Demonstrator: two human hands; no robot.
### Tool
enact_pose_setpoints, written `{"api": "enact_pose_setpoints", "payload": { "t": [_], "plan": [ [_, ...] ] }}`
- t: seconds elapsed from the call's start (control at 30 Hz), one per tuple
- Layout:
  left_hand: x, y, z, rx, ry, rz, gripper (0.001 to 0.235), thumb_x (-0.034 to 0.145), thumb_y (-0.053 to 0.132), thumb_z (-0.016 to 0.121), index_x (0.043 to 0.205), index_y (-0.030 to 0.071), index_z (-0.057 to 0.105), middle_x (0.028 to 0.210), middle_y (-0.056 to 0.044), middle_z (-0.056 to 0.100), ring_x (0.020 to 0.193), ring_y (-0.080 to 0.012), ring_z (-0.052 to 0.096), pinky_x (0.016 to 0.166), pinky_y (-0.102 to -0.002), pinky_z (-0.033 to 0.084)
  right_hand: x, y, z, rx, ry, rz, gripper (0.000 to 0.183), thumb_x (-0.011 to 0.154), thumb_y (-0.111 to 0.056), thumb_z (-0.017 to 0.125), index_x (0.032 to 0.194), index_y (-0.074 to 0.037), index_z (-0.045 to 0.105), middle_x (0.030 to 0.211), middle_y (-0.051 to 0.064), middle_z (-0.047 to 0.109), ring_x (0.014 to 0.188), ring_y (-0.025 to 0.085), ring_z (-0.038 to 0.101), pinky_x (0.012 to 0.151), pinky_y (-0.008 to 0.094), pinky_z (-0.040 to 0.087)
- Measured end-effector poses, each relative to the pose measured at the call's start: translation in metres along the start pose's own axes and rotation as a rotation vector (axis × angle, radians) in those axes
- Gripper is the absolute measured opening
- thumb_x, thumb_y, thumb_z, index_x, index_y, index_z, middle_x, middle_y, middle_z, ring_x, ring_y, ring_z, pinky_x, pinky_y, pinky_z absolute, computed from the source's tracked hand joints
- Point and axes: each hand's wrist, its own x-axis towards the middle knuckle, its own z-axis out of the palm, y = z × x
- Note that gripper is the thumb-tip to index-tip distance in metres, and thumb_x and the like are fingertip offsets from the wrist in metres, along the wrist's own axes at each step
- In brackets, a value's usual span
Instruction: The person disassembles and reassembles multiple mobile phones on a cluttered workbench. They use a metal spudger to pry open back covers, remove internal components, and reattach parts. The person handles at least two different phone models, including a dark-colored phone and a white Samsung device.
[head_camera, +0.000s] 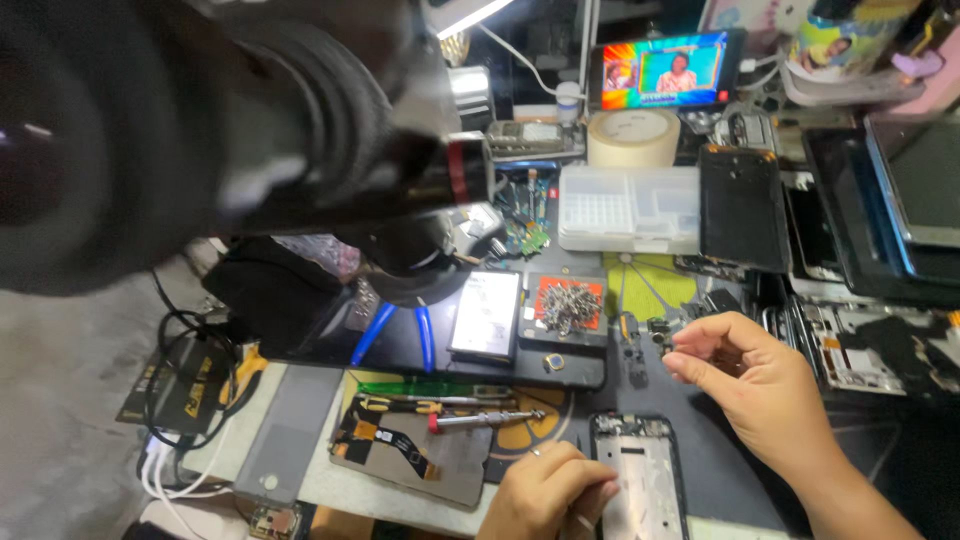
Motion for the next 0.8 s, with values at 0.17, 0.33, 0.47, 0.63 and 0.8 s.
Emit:
{"api": "enact_pose_setpoints", "payload": {
  "t": [0.17,0.33,0.47,0.63,0.8],
  "plan": [
    [0.004,0.0,-0.009,-0.067,-0.027,0.019,0.008,0.096,0.006,0.077,0.098,0.003,0.07,0.08,-0.011,0.062,0.073,-0.0278,0.063,0.066,-0.038,0.05,0.026,-0.076,0.027,-0.373,0.018,0.017,0.021,0.085,-0.013,0.075,0.104,-0.007,0.078,0.079,0.006,0.076,0.068,0.013,0.067,0.062,0.028,0.052],
    [0.006,0.0,-0.009,-0.084,-0.013,-0.008,0.008,0.098,0.008,0.078,0.096,0.003,0.071,0.078,-0.01,0.062,0.073,-0.0268,0.064,0.065,-0.037,0.05,0.087,-0.107,0.074,-0.515,-0.105,-0.171,0.019,0.084,-0.014,0.071,0.101,-0.007,0.078,0.079,0.008,0.079,0.06,0.015,0.073,0.059,0.03,0.056],
    [0.0,-0.006,-0.007,-0.079,-0.022,-0.01,0.009,0.098,0.009,0.078,0.096,0.003,0.072,0.078,-0.01,0.061,0.073,-0.0266,0.064,0.066,-0.037,0.05,0.124,-0.115,0.112,-0.624,-0.108,-0.119,0.018,0.086,-0.016,0.071,0.102,-0.012,0.078,0.084,0.008,0.079,0.057,0.019,0.073,0.061,0.035,0.056],
    [0.0,-0.009,-0.006,-0.072,-0.03,-0.006,0.009,0.098,0.009,0.079,0.096,0.004,0.072,0.077,-0.01,0.061,0.072,-0.0268,0.064,0.067,-0.037,0.05,0.125,-0.117,0.116,-0.661,-0.016,-0.276,0.02,0.089,-0.016,0.07,0.108,-0.014,0.074,0.091,0.008,0.077,0.067,0.024,0.073,0.066,0.038,0.055],
    [0.002,-0.006,-0.011,-0.078,-0.058,0.011,0.008,0.097,0.008,0.078,0.098,0.004,0.071,0.081,-0.01,0.062,0.075,-0.0268,0.064,0.068,-0.036,0.049,0.04,-0.103,0.053,-0.829,0.084,-0.472,0.014,0.09,-0.019,0.07,0.101,-0.011,0.073,0.093,0.007,0.073,0.078,0.027,0.068,0.069,0.038,0.052]
  ]
}}
